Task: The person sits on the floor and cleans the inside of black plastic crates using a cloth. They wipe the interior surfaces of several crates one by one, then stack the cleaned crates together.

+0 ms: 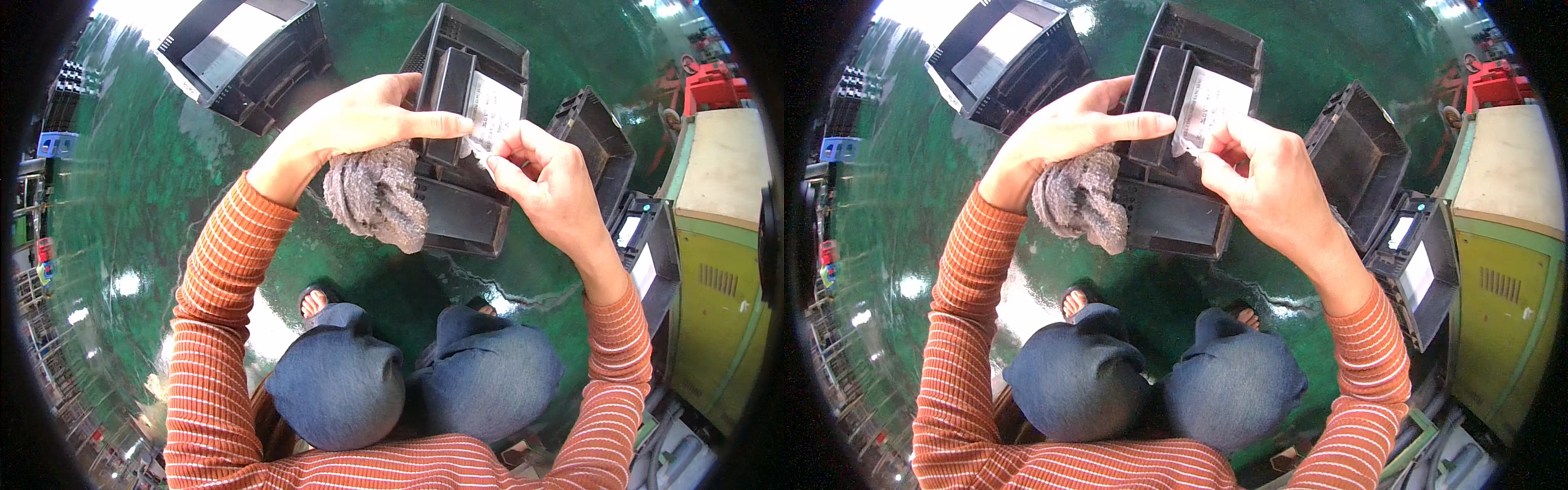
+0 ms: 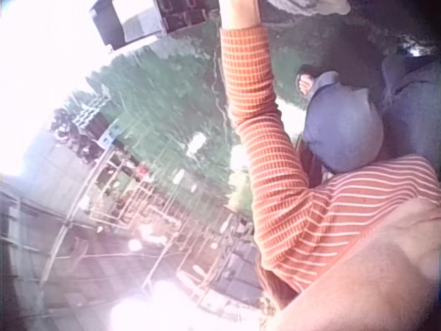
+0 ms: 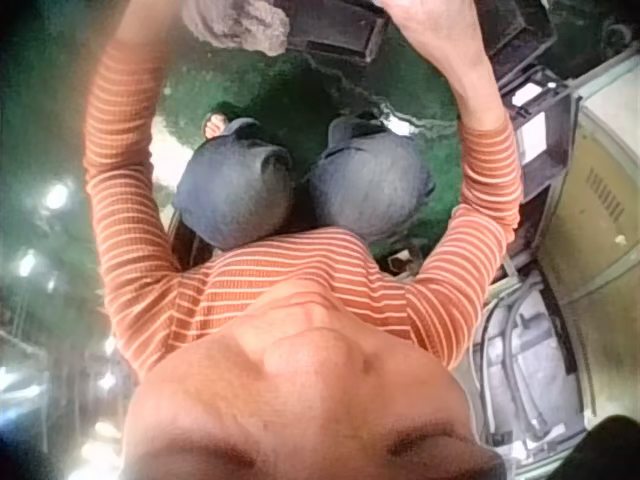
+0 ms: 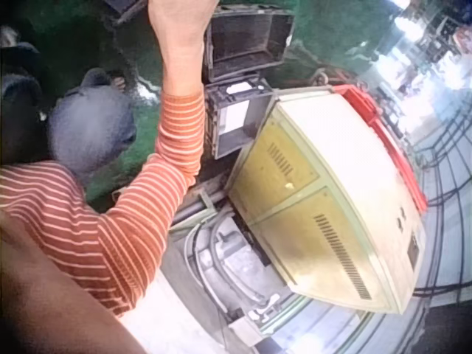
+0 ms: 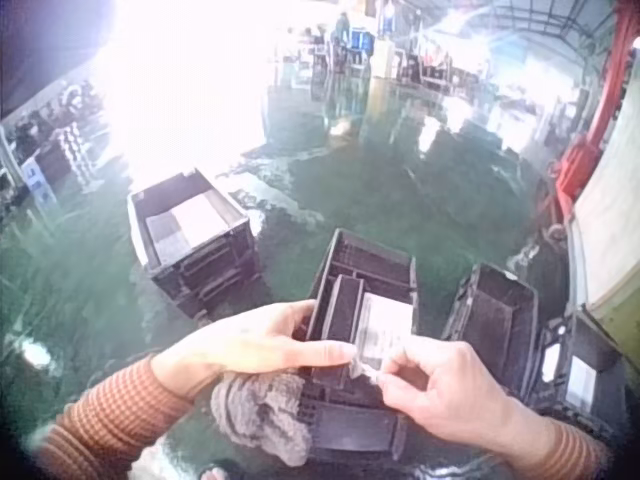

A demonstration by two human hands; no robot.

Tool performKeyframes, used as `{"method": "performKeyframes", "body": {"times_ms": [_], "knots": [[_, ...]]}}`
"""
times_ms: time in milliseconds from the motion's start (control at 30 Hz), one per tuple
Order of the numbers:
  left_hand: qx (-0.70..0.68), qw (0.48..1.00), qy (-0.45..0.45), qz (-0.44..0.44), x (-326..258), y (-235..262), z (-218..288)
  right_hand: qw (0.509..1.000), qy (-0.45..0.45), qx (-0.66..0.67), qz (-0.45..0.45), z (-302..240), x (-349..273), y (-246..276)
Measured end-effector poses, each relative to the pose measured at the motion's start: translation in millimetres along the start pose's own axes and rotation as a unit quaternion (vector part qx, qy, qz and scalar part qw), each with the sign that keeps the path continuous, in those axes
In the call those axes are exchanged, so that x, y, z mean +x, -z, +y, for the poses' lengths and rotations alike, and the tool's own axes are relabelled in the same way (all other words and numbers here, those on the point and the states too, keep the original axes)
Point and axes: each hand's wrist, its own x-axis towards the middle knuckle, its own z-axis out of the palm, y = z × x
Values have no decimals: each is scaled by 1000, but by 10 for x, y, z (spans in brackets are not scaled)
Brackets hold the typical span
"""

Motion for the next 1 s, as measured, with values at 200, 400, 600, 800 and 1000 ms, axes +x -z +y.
{"method": "performKeyframes", "body": {"times_ms": [200,400,600,800,1000], "knots": [[-75,997,24,-8,34,-15,-65,991,22,132,31,277,126,430],[-91,995,43,-6,4,-83,-9,996,-11,-56,64,65,100,1314],[-94,994,50,5,10,-112,44,994,-43,88,-51,250,-102,391],[-97,994,47,5,-15,-79,-7,994,-72,61,-51,243,0,252],[-108,990,75,-47,-31,-49,20,983,-26,-46,178,351,38,990]]}}
